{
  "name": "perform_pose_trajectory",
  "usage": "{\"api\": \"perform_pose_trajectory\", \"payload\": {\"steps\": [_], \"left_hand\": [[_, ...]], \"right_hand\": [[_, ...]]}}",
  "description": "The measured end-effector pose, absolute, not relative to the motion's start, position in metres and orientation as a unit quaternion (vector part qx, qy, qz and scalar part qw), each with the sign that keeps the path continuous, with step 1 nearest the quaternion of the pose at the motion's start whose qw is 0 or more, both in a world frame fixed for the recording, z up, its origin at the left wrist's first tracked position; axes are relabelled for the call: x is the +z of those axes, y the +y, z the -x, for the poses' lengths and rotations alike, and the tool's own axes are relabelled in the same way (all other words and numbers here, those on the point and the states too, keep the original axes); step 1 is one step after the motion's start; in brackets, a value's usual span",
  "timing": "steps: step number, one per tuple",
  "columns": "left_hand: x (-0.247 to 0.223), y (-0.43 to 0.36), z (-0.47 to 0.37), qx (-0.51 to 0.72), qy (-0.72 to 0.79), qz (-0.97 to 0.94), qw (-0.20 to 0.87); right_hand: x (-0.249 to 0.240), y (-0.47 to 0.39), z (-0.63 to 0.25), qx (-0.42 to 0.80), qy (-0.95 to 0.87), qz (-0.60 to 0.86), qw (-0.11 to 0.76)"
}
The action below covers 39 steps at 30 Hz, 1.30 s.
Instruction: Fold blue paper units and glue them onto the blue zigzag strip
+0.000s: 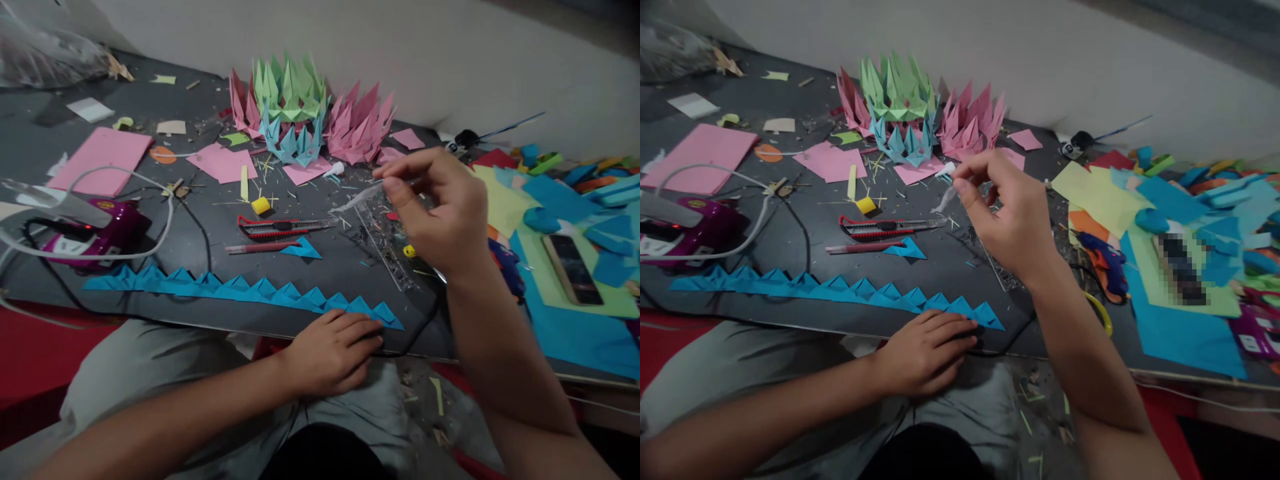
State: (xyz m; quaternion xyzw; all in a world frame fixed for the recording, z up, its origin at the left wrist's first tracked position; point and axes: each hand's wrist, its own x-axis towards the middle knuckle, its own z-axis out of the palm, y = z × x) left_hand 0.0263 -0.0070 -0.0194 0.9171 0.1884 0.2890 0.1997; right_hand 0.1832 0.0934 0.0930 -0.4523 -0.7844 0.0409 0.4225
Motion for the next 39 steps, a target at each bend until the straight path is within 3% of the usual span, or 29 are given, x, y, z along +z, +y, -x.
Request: {"api": "perform_pose_trajectory", "payload": {"steps": [4, 9, 16, 25, 32, 39], "left_hand": [[-0.004, 0.005, -0.019, 0.405, 0.192, -0.854, 0.265], [0.011, 0.023, -0.011, 0.516, 0.323, -0.731, 0.310], [0.012, 0.028, -0.014, 0.378, 0.346, -0.605, 0.609], [0.015, 0.029, -0.019, 0.352, 0.338, -0.474, 0.733], [0.006, 0.028, -0.023, 0.324, 0.281, -0.275, 0.861], [0.013, 0.027, -0.021, 0.304, 0.267, -0.223, 0.887]], "right_hand": [[0.101, 0.075, -0.186, 0.035, -0.789, 0.481, 0.380], [0.105, 0.052, -0.183, 0.090, -0.787, 0.504, 0.344], [0.095, 0.047, -0.180, 0.185, -0.749, 0.523, 0.363], [0.066, 0.053, -0.201, 0.234, -0.672, 0.566, 0.417], [0.054, 0.023, -0.183, 0.082, -0.731, 0.538, 0.412], [0.033, -0.007, -0.169, -0.015, -0.802, 0.477, 0.361]]}}
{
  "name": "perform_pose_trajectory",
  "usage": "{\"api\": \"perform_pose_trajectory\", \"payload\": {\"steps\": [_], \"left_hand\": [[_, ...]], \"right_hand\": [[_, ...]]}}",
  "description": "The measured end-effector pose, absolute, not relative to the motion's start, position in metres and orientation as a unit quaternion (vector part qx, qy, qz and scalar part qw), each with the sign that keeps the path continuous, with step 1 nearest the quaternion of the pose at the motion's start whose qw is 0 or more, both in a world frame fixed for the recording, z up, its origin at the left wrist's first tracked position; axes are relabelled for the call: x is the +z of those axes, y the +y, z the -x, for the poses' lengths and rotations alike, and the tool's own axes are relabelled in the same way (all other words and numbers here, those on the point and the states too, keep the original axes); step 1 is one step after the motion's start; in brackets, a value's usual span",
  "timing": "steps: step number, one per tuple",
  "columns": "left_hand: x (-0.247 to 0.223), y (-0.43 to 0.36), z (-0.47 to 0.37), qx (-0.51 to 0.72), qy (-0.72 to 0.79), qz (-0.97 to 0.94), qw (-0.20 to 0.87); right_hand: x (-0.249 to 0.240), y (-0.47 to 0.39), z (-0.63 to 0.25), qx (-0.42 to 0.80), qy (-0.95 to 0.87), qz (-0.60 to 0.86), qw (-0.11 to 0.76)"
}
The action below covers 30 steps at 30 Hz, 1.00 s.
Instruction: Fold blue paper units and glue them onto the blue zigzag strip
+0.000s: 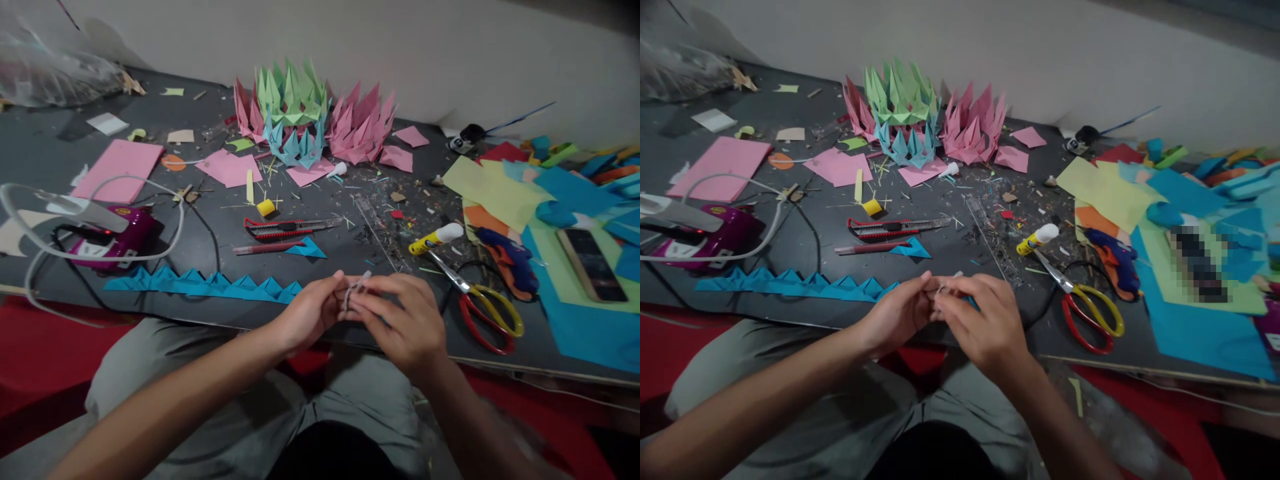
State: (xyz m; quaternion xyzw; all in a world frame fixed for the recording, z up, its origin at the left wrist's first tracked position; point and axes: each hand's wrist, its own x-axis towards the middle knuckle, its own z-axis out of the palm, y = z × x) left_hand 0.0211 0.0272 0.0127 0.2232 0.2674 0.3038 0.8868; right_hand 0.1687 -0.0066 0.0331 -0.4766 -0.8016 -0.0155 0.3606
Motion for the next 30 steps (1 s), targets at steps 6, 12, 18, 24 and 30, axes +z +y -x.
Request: {"api": "perform_pose_trajectory", "payload": {"steps": [6, 12, 18, 24, 30], "left_hand": [[0.020, 0.025, -0.019, 0.293, 0.294, -0.213, 0.885], [0.021, 0.024, -0.020, 0.293, 0.304, -0.197, 0.885], [0.020, 0.026, -0.020, 0.299, 0.298, -0.141, 0.896], [0.013, 0.020, -0.026, 0.294, 0.314, -0.188, 0.883], [0.013, 0.016, -0.026, 0.290, 0.373, -0.312, 0.824]], "right_hand": [[0.023, -0.022, -0.163, -0.044, -0.809, 0.475, 0.343], [0.022, -0.023, -0.166, 0.015, -0.807, 0.465, 0.365], [0.021, -0.021, -0.168, 0.030, -0.762, 0.495, 0.417], [0.018, -0.017, -0.159, 0.027, -0.727, 0.530, 0.436], [0.023, -0.009, -0.153, 0.064, -0.724, 0.545, 0.418]]}}
